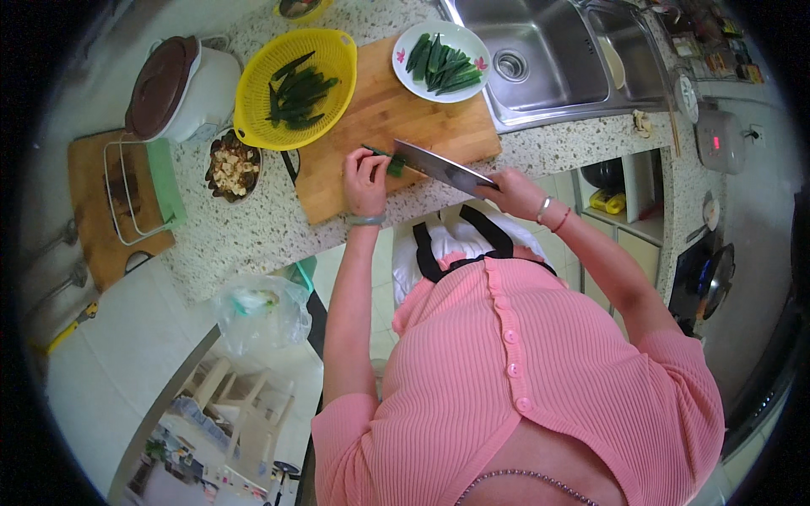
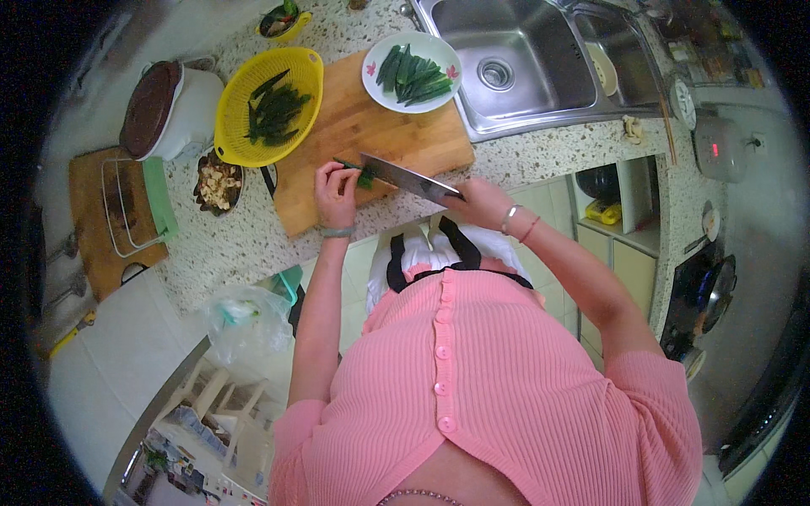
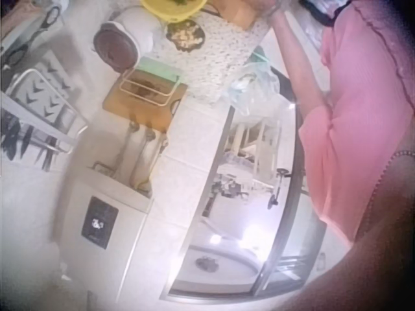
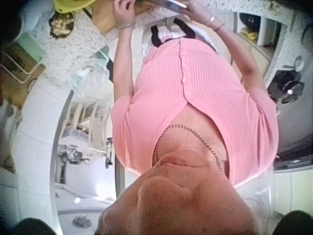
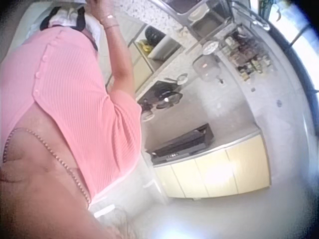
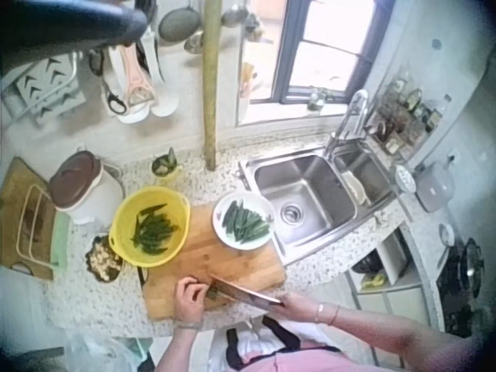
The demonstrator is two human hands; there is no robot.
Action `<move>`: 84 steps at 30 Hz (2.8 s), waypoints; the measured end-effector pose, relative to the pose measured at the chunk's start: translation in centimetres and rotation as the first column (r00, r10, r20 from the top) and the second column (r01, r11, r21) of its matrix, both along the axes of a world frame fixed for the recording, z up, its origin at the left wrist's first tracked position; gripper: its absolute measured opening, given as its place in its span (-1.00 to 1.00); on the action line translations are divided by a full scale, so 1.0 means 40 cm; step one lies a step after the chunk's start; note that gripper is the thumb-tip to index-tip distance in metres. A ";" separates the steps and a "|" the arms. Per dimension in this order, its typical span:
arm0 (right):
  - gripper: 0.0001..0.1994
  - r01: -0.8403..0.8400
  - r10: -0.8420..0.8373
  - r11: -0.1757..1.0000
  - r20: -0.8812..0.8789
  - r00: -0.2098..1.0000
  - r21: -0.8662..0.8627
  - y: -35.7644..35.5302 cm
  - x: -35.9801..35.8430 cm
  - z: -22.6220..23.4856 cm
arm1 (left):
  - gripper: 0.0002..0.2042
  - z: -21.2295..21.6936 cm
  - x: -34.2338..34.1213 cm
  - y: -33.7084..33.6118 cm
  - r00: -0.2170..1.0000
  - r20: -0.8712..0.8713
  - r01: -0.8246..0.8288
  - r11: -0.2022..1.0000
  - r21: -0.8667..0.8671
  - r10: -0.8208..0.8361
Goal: The person stands at a kitchen counter and uses a cleaver to chop green okra pods on a wooden cutting board. They repeatedly pick up okra from a yellow colander, trim the ends, and slice the pods into smaller pieces, placing the finished pieces onto a white plate.
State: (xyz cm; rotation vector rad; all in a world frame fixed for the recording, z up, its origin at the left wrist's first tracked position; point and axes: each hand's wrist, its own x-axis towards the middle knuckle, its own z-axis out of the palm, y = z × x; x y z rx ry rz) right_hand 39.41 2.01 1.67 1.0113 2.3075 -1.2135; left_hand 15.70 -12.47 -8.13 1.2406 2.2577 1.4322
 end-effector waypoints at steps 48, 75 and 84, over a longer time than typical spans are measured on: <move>-0.66 0.572 -0.661 0.653 -0.004 0.750 -0.496 -0.004 0.218 -0.032 | -0.81 0.113 -0.062 0.325 0.945 -0.072 0.277 0.896 -0.347 -0.320; -0.80 0.181 -0.095 0.932 -0.272 0.958 0.314 -0.048 0.079 -0.013 | -0.94 0.125 0.055 -0.034 0.999 0.048 0.035 0.976 -0.217 -0.025; -0.81 -0.043 0.177 0.891 -0.258 0.950 0.451 -0.062 -0.059 0.009 | -0.84 0.330 -0.121 -0.573 0.518 -0.788 -0.816 0.469 -0.339 0.332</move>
